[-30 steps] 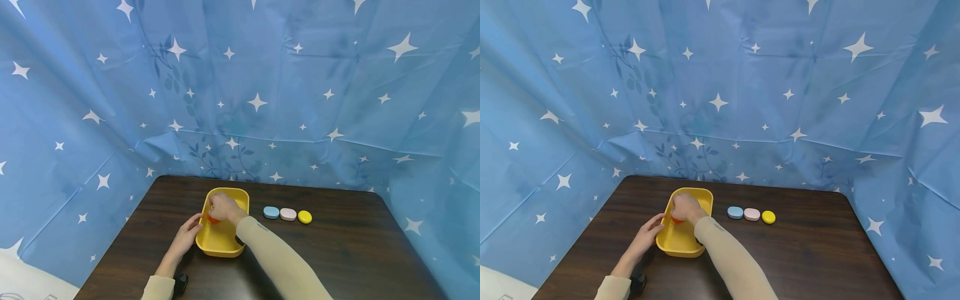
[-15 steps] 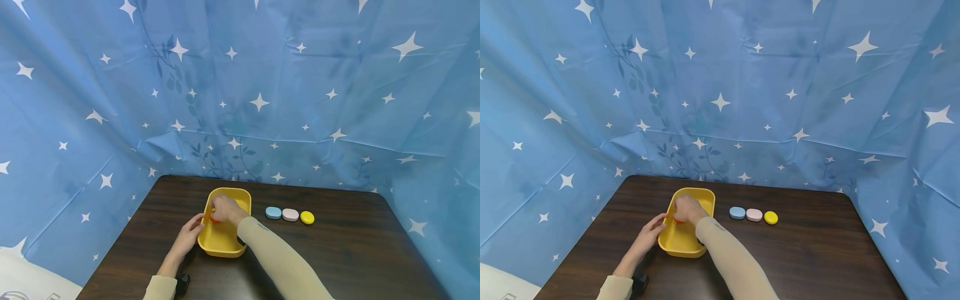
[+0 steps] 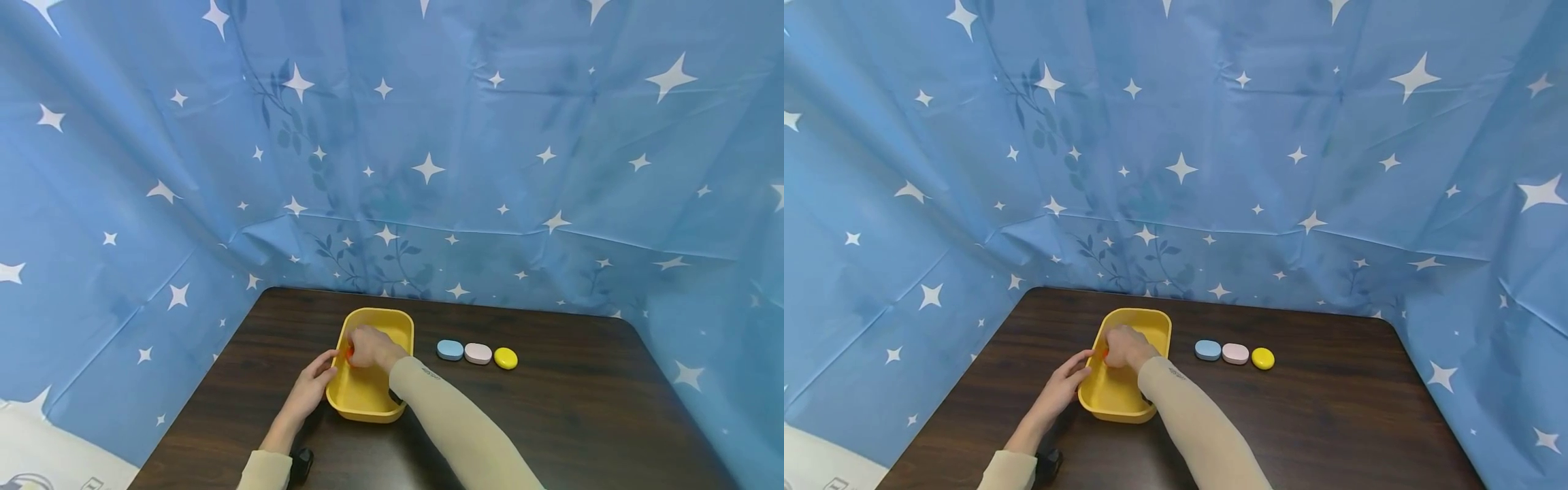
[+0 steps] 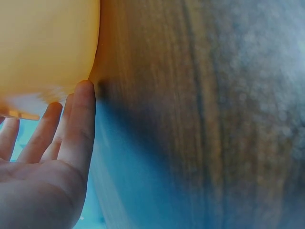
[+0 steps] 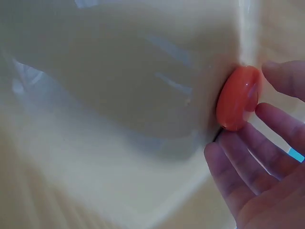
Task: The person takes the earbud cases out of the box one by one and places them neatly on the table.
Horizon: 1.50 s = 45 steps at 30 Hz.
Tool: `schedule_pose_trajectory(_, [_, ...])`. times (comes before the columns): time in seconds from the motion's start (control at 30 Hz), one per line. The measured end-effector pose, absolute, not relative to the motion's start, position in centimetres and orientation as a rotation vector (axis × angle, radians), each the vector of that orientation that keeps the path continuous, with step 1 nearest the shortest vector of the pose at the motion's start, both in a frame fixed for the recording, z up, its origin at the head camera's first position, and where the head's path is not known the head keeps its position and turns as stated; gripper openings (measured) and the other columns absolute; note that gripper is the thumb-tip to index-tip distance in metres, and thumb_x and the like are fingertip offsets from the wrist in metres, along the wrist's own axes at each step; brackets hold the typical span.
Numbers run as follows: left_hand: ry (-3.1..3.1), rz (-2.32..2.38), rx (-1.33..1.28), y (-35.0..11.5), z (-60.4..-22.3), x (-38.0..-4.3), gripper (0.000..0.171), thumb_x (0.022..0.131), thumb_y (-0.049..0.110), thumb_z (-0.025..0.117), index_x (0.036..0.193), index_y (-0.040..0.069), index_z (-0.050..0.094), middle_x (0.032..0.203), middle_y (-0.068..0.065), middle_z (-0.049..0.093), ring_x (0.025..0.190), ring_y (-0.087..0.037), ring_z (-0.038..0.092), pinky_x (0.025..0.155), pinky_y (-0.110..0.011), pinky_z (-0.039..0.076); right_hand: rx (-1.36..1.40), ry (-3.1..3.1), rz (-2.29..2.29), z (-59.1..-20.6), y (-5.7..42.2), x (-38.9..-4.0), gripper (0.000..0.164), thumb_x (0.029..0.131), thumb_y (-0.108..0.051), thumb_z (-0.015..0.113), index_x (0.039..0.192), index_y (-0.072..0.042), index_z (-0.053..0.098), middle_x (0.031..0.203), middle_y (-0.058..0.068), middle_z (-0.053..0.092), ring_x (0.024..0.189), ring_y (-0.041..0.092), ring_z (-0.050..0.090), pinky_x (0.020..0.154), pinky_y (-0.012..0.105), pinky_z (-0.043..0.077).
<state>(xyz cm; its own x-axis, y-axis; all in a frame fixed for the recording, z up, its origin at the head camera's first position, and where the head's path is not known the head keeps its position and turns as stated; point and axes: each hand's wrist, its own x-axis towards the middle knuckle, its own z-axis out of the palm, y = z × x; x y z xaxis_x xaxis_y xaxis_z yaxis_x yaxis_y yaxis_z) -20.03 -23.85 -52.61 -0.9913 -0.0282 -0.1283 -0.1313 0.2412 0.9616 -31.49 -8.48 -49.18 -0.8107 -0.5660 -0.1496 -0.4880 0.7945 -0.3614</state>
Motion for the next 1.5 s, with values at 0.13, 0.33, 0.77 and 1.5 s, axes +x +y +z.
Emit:
schedule_pose_trajectory(0.13, [2.401, 1.882, -0.169, -23.92, -52.58, -19.9, 0.042, 0.107, 0.019, 0.052, 0.148, 0.011, 0.049, 0.136, -0.023, 0.057, 0.107, -0.032, 0.063, 0.083, -0.042, 0.058, -0.837, 2.74, -0.416, -49.35, -8.5, -31.38, 0.012, 0.086, -0.022, 0.077, 0.085, -0.017, 0.067, 0.079, -0.003, 0.057, 0.072, 0.014, 0.053, 0.065, 0.026, 0.047])
schedule_pose_trajectory(0.33, [2.404, 1.899, -0.159, -23.59, -51.92, -19.56, 0.042, 0.107, 0.014, 0.05, 0.148, 0.007, 0.048, 0.135, -0.026, 0.057, 0.109, -0.036, 0.062, 0.084, -0.046, 0.057, -0.891, 2.758, -0.291, -49.3, -8.81, -31.16, 0.017, 0.085, -0.023, 0.08, 0.096, -0.018, 0.068, 0.088, -0.004, 0.056, 0.086, 0.014, 0.05, 0.079, 0.028, 0.05])
schedule_pose_trajectory(0.77, [2.372, 1.937, -0.154, -23.74, -52.38, -19.88, 0.041, 0.106, 0.017, 0.054, 0.147, 0.011, 0.051, 0.133, -0.021, 0.059, 0.106, -0.032, 0.064, 0.083, -0.045, 0.057, -0.914, 2.762, -0.133, -49.43, -9.13, -30.94, 0.031, 0.085, -0.027, 0.081, 0.11, -0.021, 0.065, 0.103, -0.001, 0.051, 0.095, 0.015, 0.047, 0.086, 0.03, 0.05])
schedule_pose_trajectory(1.5, [2.365, 1.93, -0.159, -23.69, -52.48, -19.9, 0.042, 0.107, 0.017, 0.053, 0.148, 0.01, 0.049, 0.133, -0.021, 0.059, 0.107, -0.033, 0.063, 0.085, -0.046, 0.057, -0.883, 2.81, -0.28, -48.72, -8.58, -30.94, 0.039, 0.079, -0.028, 0.084, 0.113, -0.022, 0.066, 0.109, 0.0, 0.053, 0.103, 0.019, 0.044, 0.09, 0.031, 0.049])
